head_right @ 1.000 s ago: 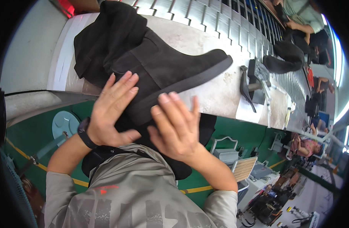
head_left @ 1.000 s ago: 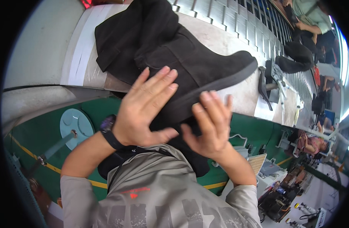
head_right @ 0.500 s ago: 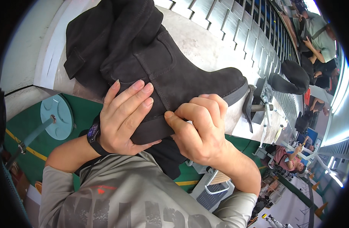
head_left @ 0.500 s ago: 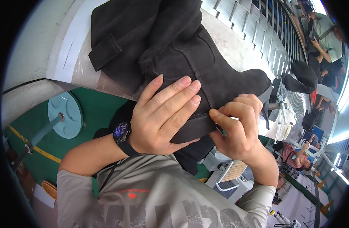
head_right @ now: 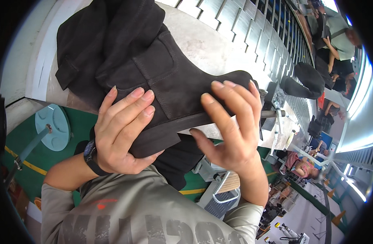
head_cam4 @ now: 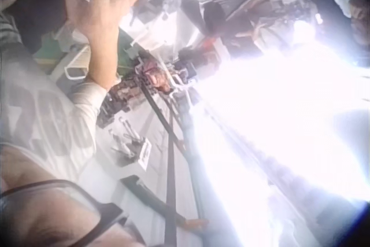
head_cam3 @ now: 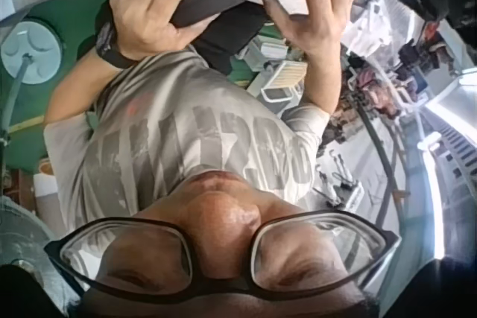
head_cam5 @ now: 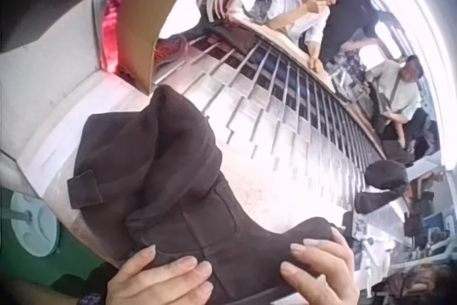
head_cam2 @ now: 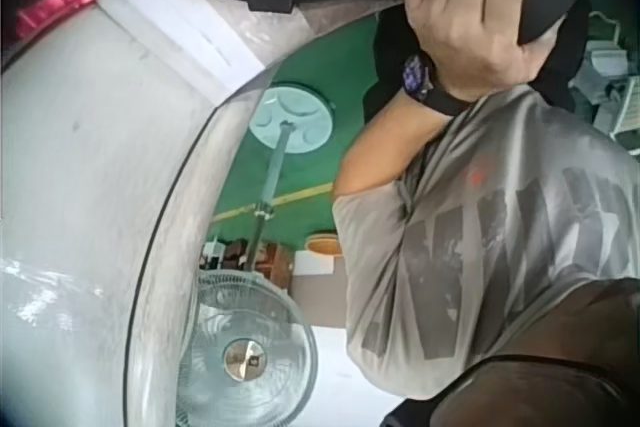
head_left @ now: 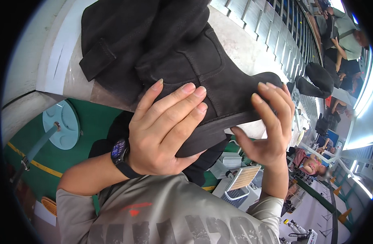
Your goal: The person picks up a boot from a conveyor belt and presses the edges of the sole by hand. The person turns the boot over, rubs the sides and heel area, and places it back on the conveyor before repeating the process with another boot.
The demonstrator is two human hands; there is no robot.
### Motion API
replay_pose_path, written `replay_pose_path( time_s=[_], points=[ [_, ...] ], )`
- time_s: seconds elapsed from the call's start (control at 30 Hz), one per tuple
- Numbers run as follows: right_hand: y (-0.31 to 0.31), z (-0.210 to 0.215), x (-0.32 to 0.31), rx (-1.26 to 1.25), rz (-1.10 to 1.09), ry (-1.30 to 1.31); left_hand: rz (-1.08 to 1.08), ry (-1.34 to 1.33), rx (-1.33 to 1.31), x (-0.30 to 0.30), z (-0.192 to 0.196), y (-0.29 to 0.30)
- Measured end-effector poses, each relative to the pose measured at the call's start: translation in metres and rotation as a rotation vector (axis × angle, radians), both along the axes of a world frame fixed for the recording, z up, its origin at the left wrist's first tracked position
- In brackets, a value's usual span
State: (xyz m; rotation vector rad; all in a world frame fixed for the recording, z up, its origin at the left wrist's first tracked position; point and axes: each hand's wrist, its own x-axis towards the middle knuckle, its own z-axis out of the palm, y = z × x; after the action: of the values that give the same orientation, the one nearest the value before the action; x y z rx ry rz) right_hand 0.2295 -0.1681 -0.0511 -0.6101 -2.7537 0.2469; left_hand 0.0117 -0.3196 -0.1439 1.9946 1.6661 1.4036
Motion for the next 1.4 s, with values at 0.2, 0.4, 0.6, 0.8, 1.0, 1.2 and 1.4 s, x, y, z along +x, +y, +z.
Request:
replay_pose_path(
  time_s=[0.2,0.4,0.6,0.8,1.0,1.2,1.4],
  points=[
    [0.004,-0.005,0.01,-0.028,0.035,-0.015,-0.162,-0.052,-0.095,-0.022,0.026,0.021],
    [0.005,-0.019,0.01,-0.09,0.021,0.121,-0.379,0.221,-0.18,-0.036,0.04,0.095],
    [0.007,-0.018,0.006,-0.127,0.038,0.154,-0.421,0.291,-0.249,-0.039,0.044,0.1],
    [0.006,-0.02,0.006,-0.132,0.034,0.162,-0.419,0.241,-0.253,-0.036,0.044,0.1],
    [0.0,-0.023,0.02,-0.203,-0.024,0.418,-0.303,0.26,-0.341,-0.009,0.062,0.077],
    [-0.05,-0.068,0.052,-0.689,-0.424,0.879,-0.111,0.296,-0.262,0.029,0.05,0.057],
    [-0.061,-0.081,0.039,-0.737,-0.471,0.733,-0.156,0.433,-0.297,0.035,0.046,0.056]
  ],
)
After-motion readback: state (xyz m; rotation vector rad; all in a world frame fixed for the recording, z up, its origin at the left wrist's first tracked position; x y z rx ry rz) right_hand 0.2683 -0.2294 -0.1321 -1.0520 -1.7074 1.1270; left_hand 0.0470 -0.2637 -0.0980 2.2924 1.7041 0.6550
